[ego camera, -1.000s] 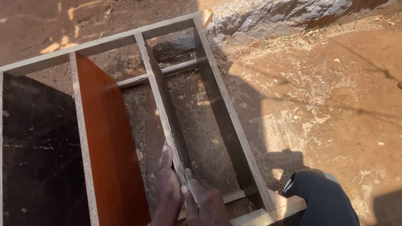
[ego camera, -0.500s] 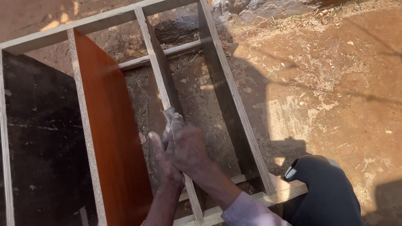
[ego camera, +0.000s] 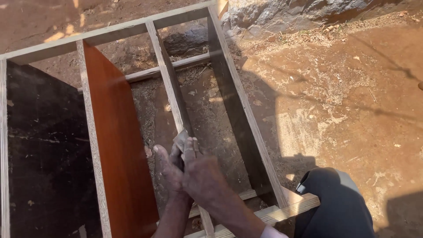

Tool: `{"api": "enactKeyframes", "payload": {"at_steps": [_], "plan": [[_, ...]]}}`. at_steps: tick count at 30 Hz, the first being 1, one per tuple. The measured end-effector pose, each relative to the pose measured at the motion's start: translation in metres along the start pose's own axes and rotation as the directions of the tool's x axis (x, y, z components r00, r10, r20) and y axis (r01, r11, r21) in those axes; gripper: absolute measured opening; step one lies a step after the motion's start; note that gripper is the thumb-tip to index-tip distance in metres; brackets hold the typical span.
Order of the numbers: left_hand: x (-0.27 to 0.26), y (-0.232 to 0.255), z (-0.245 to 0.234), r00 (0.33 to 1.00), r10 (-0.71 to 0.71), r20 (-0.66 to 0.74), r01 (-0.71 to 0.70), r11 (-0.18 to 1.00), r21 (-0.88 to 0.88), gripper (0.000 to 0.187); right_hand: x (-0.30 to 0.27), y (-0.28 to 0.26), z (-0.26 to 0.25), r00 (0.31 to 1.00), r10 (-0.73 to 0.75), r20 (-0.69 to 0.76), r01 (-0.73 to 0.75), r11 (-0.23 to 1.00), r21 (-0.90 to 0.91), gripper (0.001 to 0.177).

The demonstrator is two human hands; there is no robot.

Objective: Sanding the interior dividers and frame of a wooden shelf unit by hand using sandpaper to smooth the surfaces.

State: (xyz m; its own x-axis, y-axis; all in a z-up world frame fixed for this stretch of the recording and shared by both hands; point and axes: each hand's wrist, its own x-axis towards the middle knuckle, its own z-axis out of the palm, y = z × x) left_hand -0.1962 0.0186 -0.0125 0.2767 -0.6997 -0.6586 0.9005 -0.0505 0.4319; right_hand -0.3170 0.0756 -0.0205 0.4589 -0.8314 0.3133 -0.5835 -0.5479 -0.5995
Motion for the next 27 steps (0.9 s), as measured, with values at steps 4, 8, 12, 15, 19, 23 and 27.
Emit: {"api": "enactKeyframes", "payload": {"at_steps": [4, 8, 12, 15, 19, 23, 27], "plan": [[-0.036, 0.016, 0.035, 0.991, 0.024, -0.130, 0.016, 0.956, 0.294, 0.101, 0.008, -0.005, 0.011, 0.997, -0.058, 0.058, 0.057, 0.998, 0.014, 0.053], [-0.039, 0.006, 0.021, 0.998, 0.048, 0.035, -0.052, 0.989, 0.141, 0.098, 0.076, 0.010, 0.036, 0.994, 0.073, 0.079, -0.073, 0.997, 0.002, 0.031], [-0.040, 0.014, 0.037, 0.995, 0.038, -0.095, -0.017, 0.978, 0.209, 0.095, 0.068, 0.013, 0.028, 1.000, -0.007, -0.005, 0.007, 0.997, -0.074, 0.035], [-0.054, 0.025, 0.059, 0.984, 0.037, -0.172, 0.017, 0.954, 0.299, 0.095, -0.016, 0.002, 0.018, 0.998, -0.002, 0.064, 0.002, 1.000, 0.001, 0.072], [-0.036, 0.012, 0.033, 0.992, 0.069, -0.106, -0.025, 0.928, 0.372, 0.097, 0.071, 0.001, 0.019, 0.979, 0.175, 0.104, -0.181, 0.982, 0.048, 0.043], [-0.039, 0.012, 0.039, 0.984, 0.157, -0.089, -0.130, 0.958, 0.254, 0.089, 0.144, 0.012, 0.015, 0.987, 0.087, 0.134, -0.094, 0.995, 0.045, 0.031], [-0.039, 0.017, 0.038, 0.991, 0.057, -0.120, -0.008, 0.928, 0.372, 0.098, 0.026, 0.016, 0.023, 0.977, 0.041, 0.207, -0.038, 0.999, -0.017, 0.064]]}}
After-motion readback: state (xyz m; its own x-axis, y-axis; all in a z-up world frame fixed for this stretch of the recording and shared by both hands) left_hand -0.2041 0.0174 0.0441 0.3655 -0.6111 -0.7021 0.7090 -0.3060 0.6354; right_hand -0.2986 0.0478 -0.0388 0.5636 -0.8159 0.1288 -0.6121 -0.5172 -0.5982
